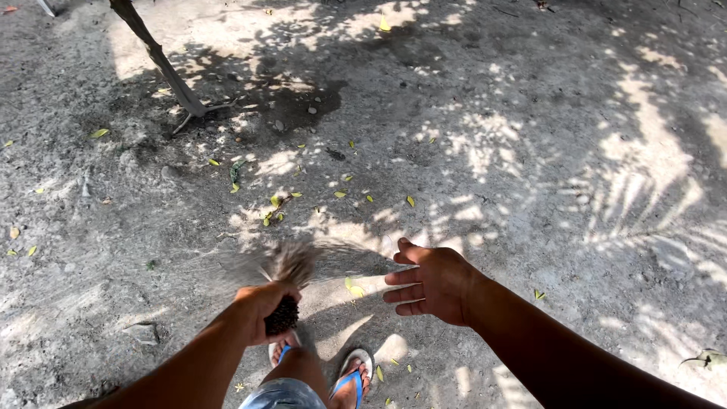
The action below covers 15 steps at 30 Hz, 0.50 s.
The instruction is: The person sweeps the dirt ground using a handheld stick broom, walks across the yard, and sweeps debris off a bamboo bench.
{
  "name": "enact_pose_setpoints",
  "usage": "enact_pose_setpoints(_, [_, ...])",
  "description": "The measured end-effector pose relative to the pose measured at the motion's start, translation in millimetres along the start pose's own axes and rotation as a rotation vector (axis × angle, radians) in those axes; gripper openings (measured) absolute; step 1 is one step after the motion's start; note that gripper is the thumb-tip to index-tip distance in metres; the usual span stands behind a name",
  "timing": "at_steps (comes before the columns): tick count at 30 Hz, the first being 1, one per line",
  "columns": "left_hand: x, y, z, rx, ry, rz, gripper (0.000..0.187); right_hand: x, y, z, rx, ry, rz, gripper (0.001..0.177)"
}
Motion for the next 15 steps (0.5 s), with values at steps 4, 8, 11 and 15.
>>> enact_pose_setpoints(4, [-16,19,34,0.139,-0.180,-0.295,0.043,15,-5,-12,0.074,0.004,-0.001,0.070])
enact_pose_setpoints(8, [-15,74,78,0.069,-0.242,-0.260,0.030,37,-6,-49,0.153,0.079,-0.018,0.064])
enact_pose_setpoints(11, [12,111,107,0.018,-0.169,-0.100,0.028,51,-5,-81,0.190,0.109,0.000,0.064])
enact_pose_setpoints(15, [66,95,151,-0.067,-0.081,0.236,0.027,69,1,-112,0.222,0.150,0.038,0.069])
Point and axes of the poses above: each hand's wrist, its own x-axis towards the middle knuckle, its own y-axis out of the back of the hand, z = x × y, the point moved 4 cm from there along x, towards the middle knuckle, and after that the axes turned 2 degrees about x, right-handed, at the moved point
